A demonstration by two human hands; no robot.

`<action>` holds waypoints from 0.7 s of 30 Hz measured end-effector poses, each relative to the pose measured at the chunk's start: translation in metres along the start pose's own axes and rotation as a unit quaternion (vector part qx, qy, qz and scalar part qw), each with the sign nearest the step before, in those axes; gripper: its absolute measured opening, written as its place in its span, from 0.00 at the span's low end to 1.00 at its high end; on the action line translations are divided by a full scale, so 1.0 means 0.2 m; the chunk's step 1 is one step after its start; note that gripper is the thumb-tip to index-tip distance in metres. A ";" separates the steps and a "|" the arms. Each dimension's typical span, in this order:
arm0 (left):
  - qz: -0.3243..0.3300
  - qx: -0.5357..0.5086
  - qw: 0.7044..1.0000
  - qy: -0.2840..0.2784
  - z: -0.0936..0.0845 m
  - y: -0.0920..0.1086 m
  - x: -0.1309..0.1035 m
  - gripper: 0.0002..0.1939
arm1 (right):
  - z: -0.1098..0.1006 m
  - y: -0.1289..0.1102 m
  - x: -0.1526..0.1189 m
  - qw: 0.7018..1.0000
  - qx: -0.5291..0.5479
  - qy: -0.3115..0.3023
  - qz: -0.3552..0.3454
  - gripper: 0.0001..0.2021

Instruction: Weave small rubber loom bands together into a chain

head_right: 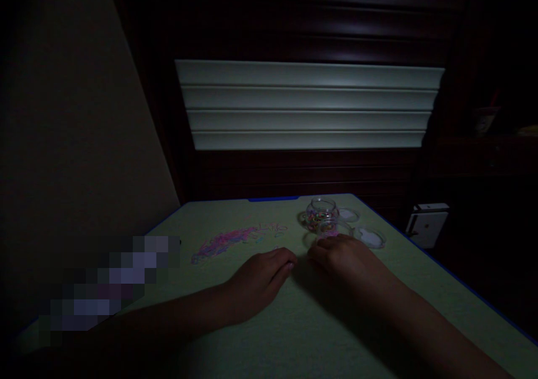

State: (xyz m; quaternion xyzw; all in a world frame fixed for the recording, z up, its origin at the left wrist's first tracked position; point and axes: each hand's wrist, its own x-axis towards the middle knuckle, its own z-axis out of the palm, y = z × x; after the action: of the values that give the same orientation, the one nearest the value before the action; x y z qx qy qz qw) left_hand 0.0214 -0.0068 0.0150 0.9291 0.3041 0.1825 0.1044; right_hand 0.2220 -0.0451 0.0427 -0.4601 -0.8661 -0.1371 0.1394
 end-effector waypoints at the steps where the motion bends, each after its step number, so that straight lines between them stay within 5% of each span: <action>1: 0.009 0.016 1.000 -0.001 0.00 -0.01 0.00 0.12 | 0.00 0.00 0.00 1.000 0.005 -0.005 0.000 0.09; 11: -0.033 0.343 0.938 -0.035 -0.07 -0.10 0.04 0.13 | -0.02 -0.01 0.00 0.999 0.027 -0.030 0.010 0.09; 21: -0.138 0.405 0.903 -0.025 -0.03 -0.16 0.05 0.15 | -0.02 0.00 0.00 1.000 0.026 -0.014 0.003 0.08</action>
State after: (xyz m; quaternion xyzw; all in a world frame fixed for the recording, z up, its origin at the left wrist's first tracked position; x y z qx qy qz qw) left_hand 0.0099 0.0264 0.0133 0.8441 0.4747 0.0039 -0.2492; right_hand 0.2226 -0.0464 0.0454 -0.4609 -0.8697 -0.1076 0.1401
